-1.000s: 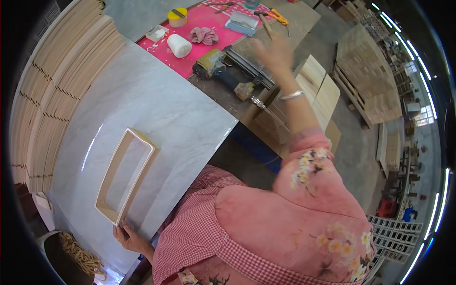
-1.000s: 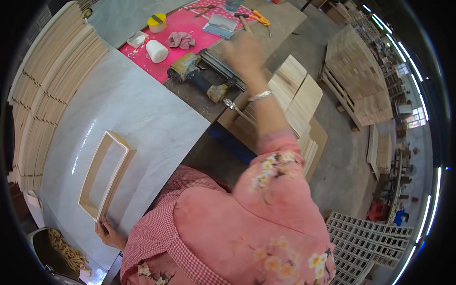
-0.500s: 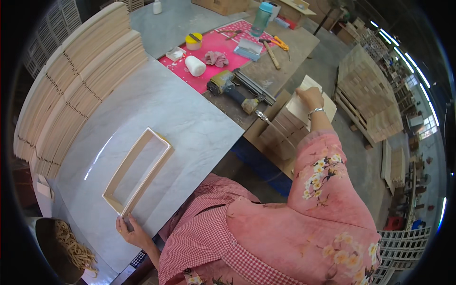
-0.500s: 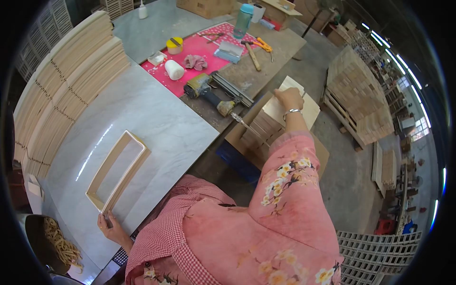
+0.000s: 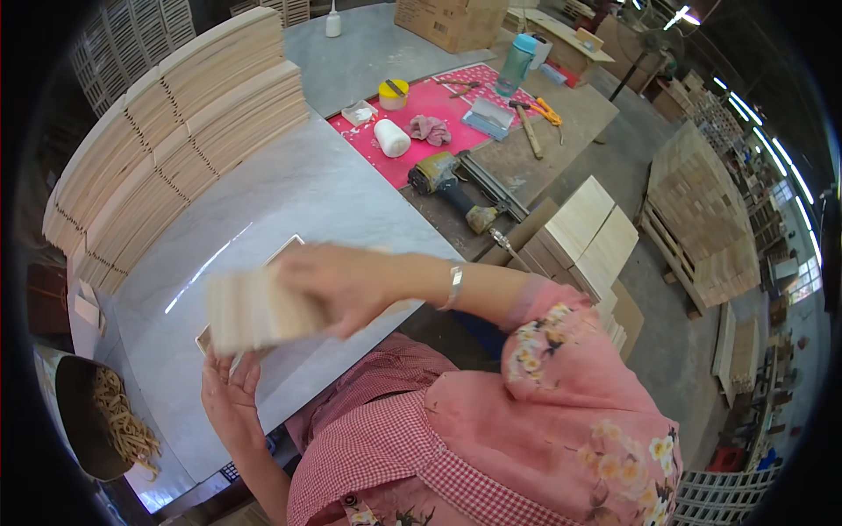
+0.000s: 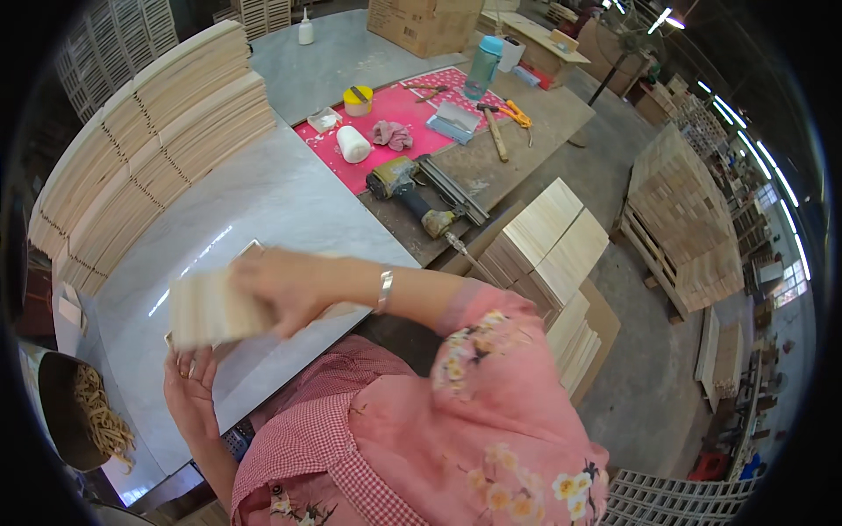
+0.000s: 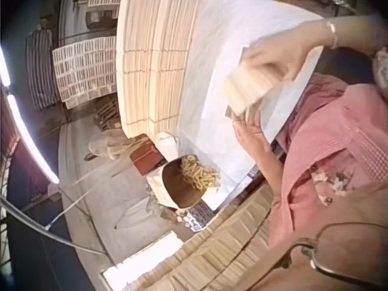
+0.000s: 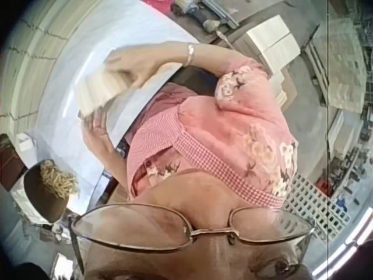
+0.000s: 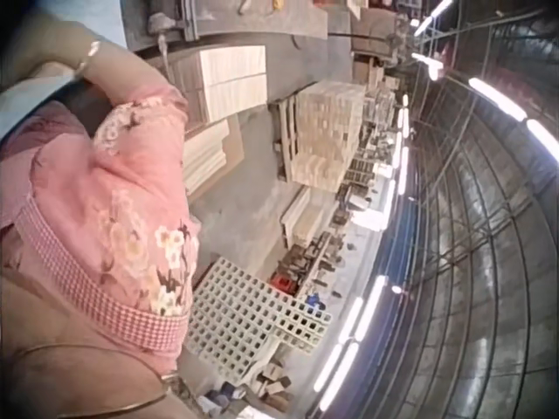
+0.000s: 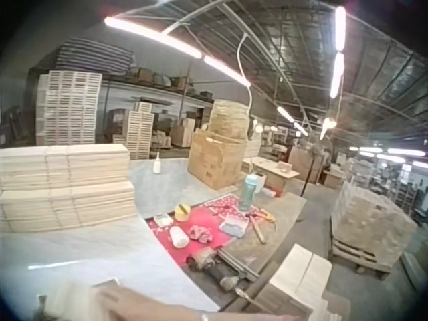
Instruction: Assemble wooden pieces into boxes using glue and a pneumatic stapler.
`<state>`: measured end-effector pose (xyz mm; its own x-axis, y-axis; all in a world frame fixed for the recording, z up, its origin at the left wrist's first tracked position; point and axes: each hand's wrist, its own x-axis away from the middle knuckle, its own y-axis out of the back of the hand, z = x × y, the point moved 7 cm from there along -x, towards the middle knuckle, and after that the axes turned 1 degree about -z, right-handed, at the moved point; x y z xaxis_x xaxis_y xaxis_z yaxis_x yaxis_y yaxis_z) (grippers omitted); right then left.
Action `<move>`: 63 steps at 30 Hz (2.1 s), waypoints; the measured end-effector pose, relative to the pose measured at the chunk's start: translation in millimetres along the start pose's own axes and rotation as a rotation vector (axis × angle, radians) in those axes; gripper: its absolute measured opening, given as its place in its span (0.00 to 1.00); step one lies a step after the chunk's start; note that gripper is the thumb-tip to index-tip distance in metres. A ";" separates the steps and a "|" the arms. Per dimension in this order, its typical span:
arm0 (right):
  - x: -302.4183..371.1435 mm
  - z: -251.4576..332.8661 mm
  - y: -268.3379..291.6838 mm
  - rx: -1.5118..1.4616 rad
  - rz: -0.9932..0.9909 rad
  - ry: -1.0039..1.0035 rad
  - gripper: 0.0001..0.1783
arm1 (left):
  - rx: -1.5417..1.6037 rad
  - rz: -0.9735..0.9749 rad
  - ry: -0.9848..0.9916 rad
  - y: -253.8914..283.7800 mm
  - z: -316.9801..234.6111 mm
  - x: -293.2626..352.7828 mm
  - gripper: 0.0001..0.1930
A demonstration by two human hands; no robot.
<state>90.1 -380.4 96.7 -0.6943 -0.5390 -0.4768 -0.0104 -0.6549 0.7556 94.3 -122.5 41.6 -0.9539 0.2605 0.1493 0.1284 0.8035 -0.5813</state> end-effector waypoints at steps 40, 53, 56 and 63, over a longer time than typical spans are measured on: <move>-47.7 -51.3 -49.9 0.307 0.347 -0.094 0.45 | -1.380 -0.473 -0.397 80.1 -28.8 8.7 0.10; -55.0 -54.4 -58.0 0.292 0.442 -0.143 0.46 | -1.530 -0.448 -0.458 73.7 -25.7 7.6 0.08; -52.4 -59.5 -59.7 0.249 0.472 -0.199 0.47 | -1.504 -0.416 -0.488 72.2 -25.7 8.5 0.07; -6.0 -72.9 -11.7 0.273 -0.071 -0.178 0.21 | -1.515 -0.395 -0.519 65.6 -30.3 7.1 0.07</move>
<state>146.8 -408.0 58.0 -0.7995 -0.3804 -0.4648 -0.2388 -0.5087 0.8272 104.1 -51.8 28.8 -0.9332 -0.0203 -0.3588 -0.2952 0.6129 0.7330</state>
